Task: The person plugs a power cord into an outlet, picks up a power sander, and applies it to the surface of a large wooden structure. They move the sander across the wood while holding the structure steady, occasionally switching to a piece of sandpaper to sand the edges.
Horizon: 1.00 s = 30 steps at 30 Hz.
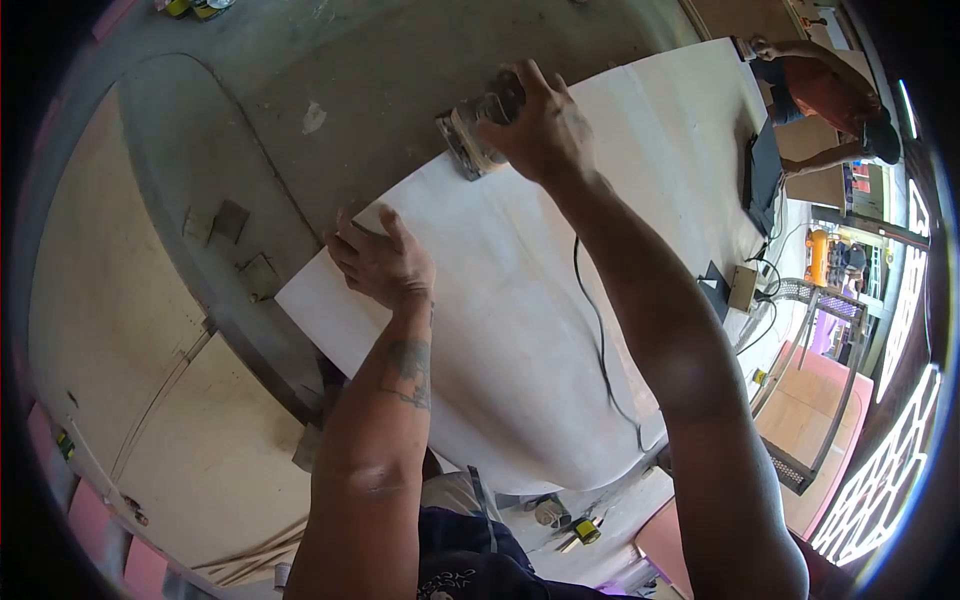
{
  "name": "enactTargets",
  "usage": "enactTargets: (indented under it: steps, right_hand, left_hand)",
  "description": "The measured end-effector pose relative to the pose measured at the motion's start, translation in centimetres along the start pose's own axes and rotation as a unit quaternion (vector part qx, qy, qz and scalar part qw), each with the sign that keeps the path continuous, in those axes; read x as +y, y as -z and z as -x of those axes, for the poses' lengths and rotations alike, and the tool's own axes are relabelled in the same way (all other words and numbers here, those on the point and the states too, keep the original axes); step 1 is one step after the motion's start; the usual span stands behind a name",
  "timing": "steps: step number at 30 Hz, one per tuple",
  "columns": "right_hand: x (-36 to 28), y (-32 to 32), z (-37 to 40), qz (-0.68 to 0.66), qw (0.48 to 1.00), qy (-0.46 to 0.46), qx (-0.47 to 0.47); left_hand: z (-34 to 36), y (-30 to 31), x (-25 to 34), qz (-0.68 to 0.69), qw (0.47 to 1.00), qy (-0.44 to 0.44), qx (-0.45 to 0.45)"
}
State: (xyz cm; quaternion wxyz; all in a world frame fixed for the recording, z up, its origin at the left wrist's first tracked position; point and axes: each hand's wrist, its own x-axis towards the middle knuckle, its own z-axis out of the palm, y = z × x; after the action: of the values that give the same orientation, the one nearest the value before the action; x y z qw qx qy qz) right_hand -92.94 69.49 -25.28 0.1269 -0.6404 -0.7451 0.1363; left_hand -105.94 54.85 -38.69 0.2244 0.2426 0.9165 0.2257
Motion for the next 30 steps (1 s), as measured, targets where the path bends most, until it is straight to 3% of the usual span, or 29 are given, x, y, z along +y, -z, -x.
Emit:
enactTargets:
  steps: [5,10,19,22,25,30]
  right_hand:
    - [2.1,1.7,6.4,-0.034,0.999,0.019,-0.025]
    - [3.8,4.9,13.1,-0.02,0.992,0.006,-0.128]
    - [0.7,0.9,2.1,-0.018,0.997,0.069,-0.025]
    - [0.6,0.8,1.5,-0.001,0.999,0.037,-0.029]
    - [2.2,2.5,6.5,-0.027,0.997,0.042,-0.059]
    - [4.5,5.2,14.2,-0.001,0.99,-0.025,-0.14]
  left_hand:
    - [0.0,0.3,0.3,0.01,1.0,0.001,-0.01]
    - [0.2,0.4,0.4,-0.003,1.0,-0.002,0.002]
    - [-0.1,0.1,0.5,-0.005,1.0,-0.003,0.0]
    - [0.0,0.2,0.3,0.004,1.0,-0.005,0.005]
    - [0.1,0.4,0.3,0.003,1.0,-0.002,-0.007]
    - [0.1,0.3,0.2,-0.002,1.0,-0.005,0.007]
